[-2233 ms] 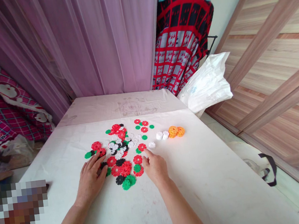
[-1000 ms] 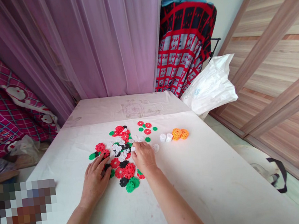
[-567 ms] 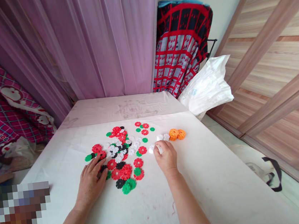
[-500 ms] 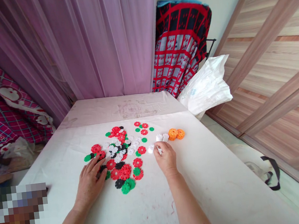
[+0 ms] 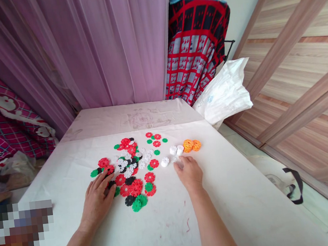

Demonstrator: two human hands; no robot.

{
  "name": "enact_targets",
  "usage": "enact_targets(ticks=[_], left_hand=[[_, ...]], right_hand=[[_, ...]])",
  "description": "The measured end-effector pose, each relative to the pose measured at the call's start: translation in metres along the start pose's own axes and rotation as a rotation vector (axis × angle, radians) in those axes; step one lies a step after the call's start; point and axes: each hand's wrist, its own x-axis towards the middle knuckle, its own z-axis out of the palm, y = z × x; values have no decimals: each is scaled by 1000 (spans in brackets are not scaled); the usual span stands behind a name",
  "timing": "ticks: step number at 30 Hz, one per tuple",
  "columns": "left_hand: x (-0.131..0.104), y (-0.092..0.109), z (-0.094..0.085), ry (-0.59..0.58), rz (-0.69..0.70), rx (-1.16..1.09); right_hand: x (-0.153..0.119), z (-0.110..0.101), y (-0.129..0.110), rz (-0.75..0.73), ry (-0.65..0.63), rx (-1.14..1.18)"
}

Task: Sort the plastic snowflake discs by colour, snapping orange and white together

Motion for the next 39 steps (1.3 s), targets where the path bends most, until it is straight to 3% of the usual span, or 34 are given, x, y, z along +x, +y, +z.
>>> enact_targets(ticks=[5,10,15,18,24,34,39], left_hand=[[0,1,-1,-12,-14,-6],[0,0,0,-1,-23,-19],[0,0,0,-8,-18,-17],[1,1,-1,-9,-21,-14],[0,1,-1,3,-8,-19],[0,1,-1,-7,-6,-6],[0,1,-1,-3,-1,-7]], right_hand=[[6,1,-13,-87,-50,-70],[5,7,-5,-79,-8,-7],[2,13,-5,34,109,365],[3,11,-15,-6,106,507],[5,6,-31,-141,105,364],[5,8,-28,-163,67,296],[-1,0,-27,-205,160,284]])
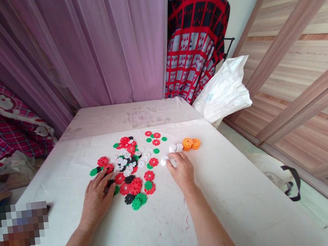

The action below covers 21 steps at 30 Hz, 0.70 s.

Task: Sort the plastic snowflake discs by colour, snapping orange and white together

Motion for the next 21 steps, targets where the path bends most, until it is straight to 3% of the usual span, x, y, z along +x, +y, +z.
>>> enact_targets(ticks=[4,7,12,21], left_hand=[[0,0,0,0,1,2],[0,0,0,-5,0,5],[0,-1,1,-4,-10,5],[-1,0,3,-5,-22,10]], right_hand=[[-10,-1,-27,-154,-46,-14],[-13,6,-62,-230,-249,-94],[0,18,-107,-183,-484,-288],[11,24,-117,-102,-632,-368]])
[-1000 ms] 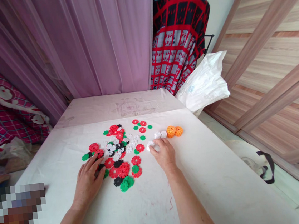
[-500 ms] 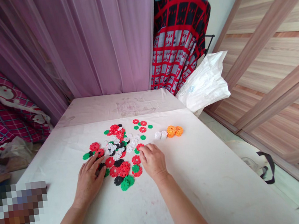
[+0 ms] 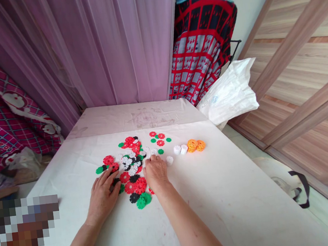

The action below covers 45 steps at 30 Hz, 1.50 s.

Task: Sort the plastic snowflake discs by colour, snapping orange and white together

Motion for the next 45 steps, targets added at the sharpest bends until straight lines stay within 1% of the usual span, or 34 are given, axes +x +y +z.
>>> enact_targets(ticks=[7,10,14,16,18,19,21,24,25,27,29,31,35,45], left_hand=[[0,0,-1,9,10,-3],[0,0,-1,7,16,-4],[1,-1,-1,12,16,-5],[0,-2,-1,11,12,-1],[0,-2,-1,8,16,0],[0,-2,0,9,19,0],[0,-3,0,11,26,0],[0,-3,0,10,24,4],[0,-2,0,8,22,6],[0,-2,0,6,19,10],[0,-3,-1,2,23,11],[0,-3,-1,0,28,10],[0,-4,-1,12,18,9],[0,-1,-2,18,0,-20]], right_hand=[[-7,1,1,66,-11,45],[-5,0,1,82,-17,52],[1,1,-4,103,-32,53],[0,2,-6,87,-14,63],[-3,5,-1,51,48,97],[-5,6,5,39,95,126],[-10,8,24,49,211,204],[-12,11,67,161,406,328],[-12,12,81,197,445,359],[-12,15,102,248,469,396],[-11,18,113,256,466,414],[-9,21,115,234,456,422],[-9,23,108,195,435,405],[-11,18,103,195,381,297]])
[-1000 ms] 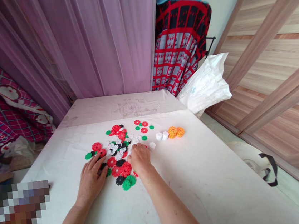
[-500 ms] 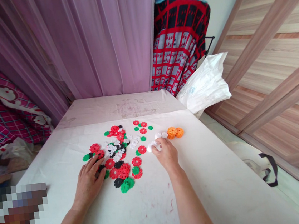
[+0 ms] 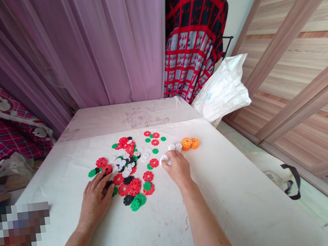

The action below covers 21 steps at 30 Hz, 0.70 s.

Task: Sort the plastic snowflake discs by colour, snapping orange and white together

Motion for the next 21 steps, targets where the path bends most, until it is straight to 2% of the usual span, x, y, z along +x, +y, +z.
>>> enact_targets(ticks=[8,12,14,16,21], left_hand=[[0,0,0,-14,7,11],[0,0,-1,-18,20,9],[0,0,-1,-15,26,6],[0,1,-1,-9,24,3],[0,2,0,-12,18,6]], right_hand=[[-1,-5,2,22,14,44],[-9,-8,-13,-38,64,72],[-16,-4,-31,-130,8,100],[-22,3,-54,-237,-105,105],[-25,21,-100,-382,-324,-9]])
